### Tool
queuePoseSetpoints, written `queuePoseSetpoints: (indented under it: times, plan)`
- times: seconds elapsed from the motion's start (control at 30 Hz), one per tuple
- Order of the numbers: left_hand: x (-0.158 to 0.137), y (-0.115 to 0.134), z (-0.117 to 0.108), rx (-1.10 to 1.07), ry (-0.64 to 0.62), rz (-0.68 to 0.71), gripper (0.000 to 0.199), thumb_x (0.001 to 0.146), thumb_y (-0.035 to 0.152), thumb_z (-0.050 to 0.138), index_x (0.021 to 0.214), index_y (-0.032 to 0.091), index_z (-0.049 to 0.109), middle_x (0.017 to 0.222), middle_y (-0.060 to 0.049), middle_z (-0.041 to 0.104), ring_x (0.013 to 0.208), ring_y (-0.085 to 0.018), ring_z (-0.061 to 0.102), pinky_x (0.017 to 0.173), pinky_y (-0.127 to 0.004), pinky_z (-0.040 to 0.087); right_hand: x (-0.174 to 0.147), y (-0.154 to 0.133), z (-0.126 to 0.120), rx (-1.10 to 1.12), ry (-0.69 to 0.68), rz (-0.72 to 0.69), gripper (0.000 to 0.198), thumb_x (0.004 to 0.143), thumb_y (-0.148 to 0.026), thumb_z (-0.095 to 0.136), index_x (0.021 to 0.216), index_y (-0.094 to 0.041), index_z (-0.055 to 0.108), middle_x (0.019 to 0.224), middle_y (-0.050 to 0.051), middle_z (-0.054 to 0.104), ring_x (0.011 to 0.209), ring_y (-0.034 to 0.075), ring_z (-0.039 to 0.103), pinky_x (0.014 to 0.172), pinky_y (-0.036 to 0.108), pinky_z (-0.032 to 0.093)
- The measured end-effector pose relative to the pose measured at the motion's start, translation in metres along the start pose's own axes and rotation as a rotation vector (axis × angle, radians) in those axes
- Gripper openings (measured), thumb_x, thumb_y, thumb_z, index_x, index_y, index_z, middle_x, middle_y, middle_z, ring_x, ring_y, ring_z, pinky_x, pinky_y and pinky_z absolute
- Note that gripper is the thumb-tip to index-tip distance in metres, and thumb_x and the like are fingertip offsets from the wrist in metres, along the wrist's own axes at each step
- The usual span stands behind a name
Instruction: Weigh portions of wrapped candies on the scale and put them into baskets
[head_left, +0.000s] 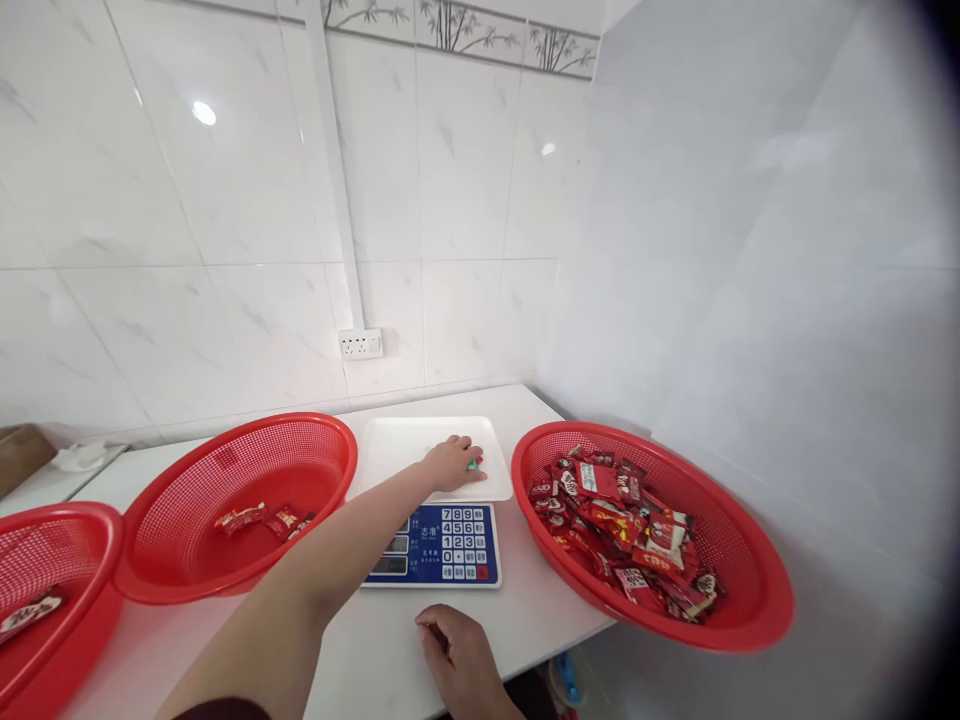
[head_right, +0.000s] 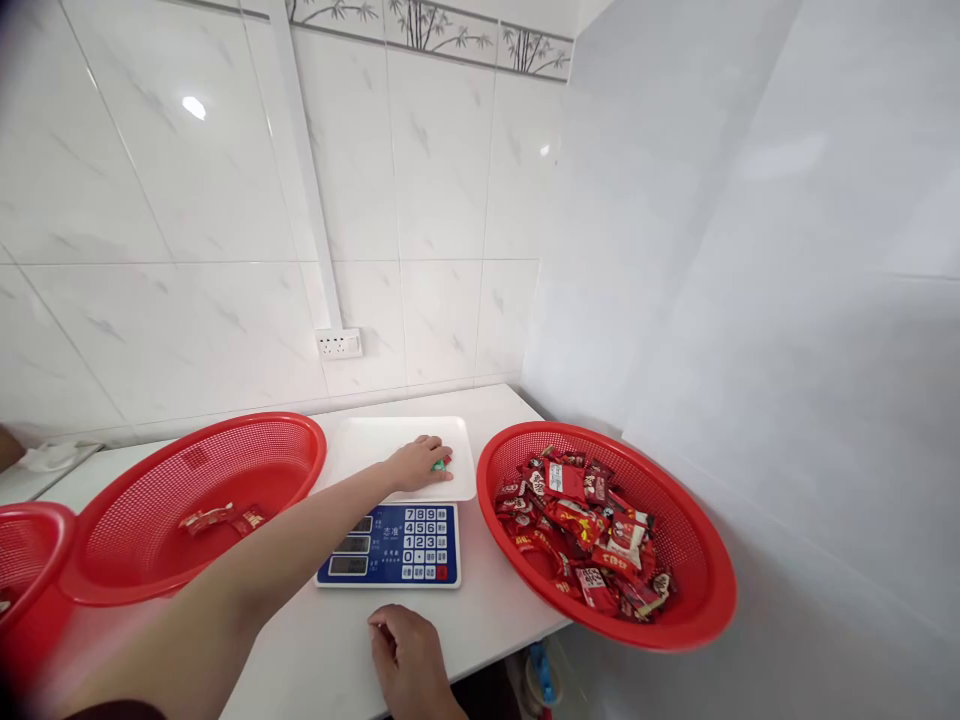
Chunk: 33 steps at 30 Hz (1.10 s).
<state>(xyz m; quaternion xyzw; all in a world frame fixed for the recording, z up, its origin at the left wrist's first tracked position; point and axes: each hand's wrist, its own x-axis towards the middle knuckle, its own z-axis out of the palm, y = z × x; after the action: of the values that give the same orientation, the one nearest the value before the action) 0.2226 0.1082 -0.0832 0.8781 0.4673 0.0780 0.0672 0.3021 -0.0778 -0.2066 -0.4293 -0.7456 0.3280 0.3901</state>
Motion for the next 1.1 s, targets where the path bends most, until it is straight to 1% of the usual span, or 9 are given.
queuePoseSetpoints:
  times: [0.2,0.47,0.57,0.63,0.7,0.77,0.87,0.93,1.1]
  plan:
    - [-0.021,-0.028,-0.013,-0.042,0.15,-0.228,0.027,0.087,0.032,0.052,0.108,0.015,0.054,0.106,-0.007,0.058,0.09,-0.019,0.058,0.078,-0.039,0.049,-0.001,0.001,0.001,0.01,-0.009,0.015,0.019,0.083,-0.023,0.044,0.083,-0.018,0.062,0.065,0.001,0.061,0.055,0.012,0.052,0.052,0.021,0.04]
    - [-0.101,-0.082,-0.054,-0.216,0.395,-0.538,0.02,0.086,0.034,0.047,0.098,0.019,0.05,0.071,0.002,0.059,0.058,-0.012,0.059,0.05,-0.022,0.047,-0.003,0.002,0.001,0.002,-0.001,-0.015,0.021,0.086,-0.026,0.043,0.085,-0.019,0.062,0.07,0.002,0.064,0.058,0.014,0.056,0.054,0.022,0.043]
    - [-0.142,-0.099,-0.07,-0.215,0.441,-0.639,0.027,0.085,0.038,0.044,0.103,0.019,0.048,0.081,-0.003,0.062,0.069,-0.017,0.063,0.057,-0.026,0.049,-0.003,0.002,0.0,-0.002,-0.012,-0.031,0.021,0.086,-0.026,0.042,0.087,-0.019,0.062,0.073,0.002,0.065,0.061,0.014,0.058,0.056,0.023,0.045]
    - [-0.171,-0.105,-0.075,-0.186,0.438,-0.7,0.038,0.083,0.041,0.046,0.112,0.017,0.047,0.105,-0.012,0.059,0.084,-0.023,0.063,0.067,-0.034,0.051,-0.004,0.003,0.0,-0.009,-0.015,-0.035,0.021,0.086,-0.027,0.042,0.087,-0.019,0.061,0.075,0.003,0.066,0.064,0.015,0.06,0.058,0.024,0.046]
    - [-0.198,-0.103,-0.072,-0.164,0.414,-0.736,0.05,0.081,0.044,0.048,0.122,0.016,0.044,0.13,-0.018,0.044,0.102,-0.03,0.056,0.078,-0.041,0.048,-0.004,0.003,0.001,-0.019,-0.014,-0.04,0.021,0.086,-0.027,0.042,0.088,-0.019,0.062,0.078,0.003,0.067,0.067,0.016,0.062,0.061,0.024,0.047]
    - [-0.222,-0.093,-0.06,-0.158,0.341,-0.716,0.057,0.08,0.049,0.048,0.129,0.021,0.04,0.141,-0.015,0.032,0.117,-0.034,0.046,0.086,-0.045,0.045,-0.003,0.003,0.001,-0.028,-0.015,-0.047,0.021,0.087,-0.028,0.042,0.088,-0.019,0.062,0.08,0.004,0.067,0.07,0.017,0.063,0.063,0.025,0.048]
    - [-0.248,-0.073,-0.036,-0.061,0.122,-0.597,0.063,0.08,0.052,0.048,0.135,0.025,0.035,0.141,-0.01,0.037,0.128,-0.033,0.034,0.097,-0.047,0.036,-0.003,0.004,0.002,-0.041,-0.021,-0.058,0.021,0.087,-0.028,0.042,0.087,-0.02,0.062,0.081,0.005,0.067,0.073,0.017,0.063,0.065,0.026,0.049]
    - [-0.257,-0.067,-0.023,0.094,0.061,-0.57,0.058,0.083,0.046,0.045,0.135,0.021,0.036,0.135,-0.012,0.045,0.127,-0.032,0.035,0.1,-0.048,0.032,-0.002,0.004,0.003,-0.047,-0.028,-0.065,0.021,0.087,-0.028,0.041,0.087,-0.02,0.061,0.08,0.004,0.067,0.072,0.017,0.063,0.065,0.026,0.049]
    - [-0.267,-0.088,-0.018,0.454,0.159,-0.544,0.04,0.087,0.031,0.04,0.122,0.017,0.053,0.118,-0.012,0.06,0.117,-0.031,0.047,0.101,-0.049,0.028,-0.002,0.0,0.0,-0.07,-0.032,-0.045,0.021,0.087,-0.026,0.041,0.088,-0.02,0.062,0.082,0.004,0.067,0.074,0.017,0.063,0.067,0.026,0.048]
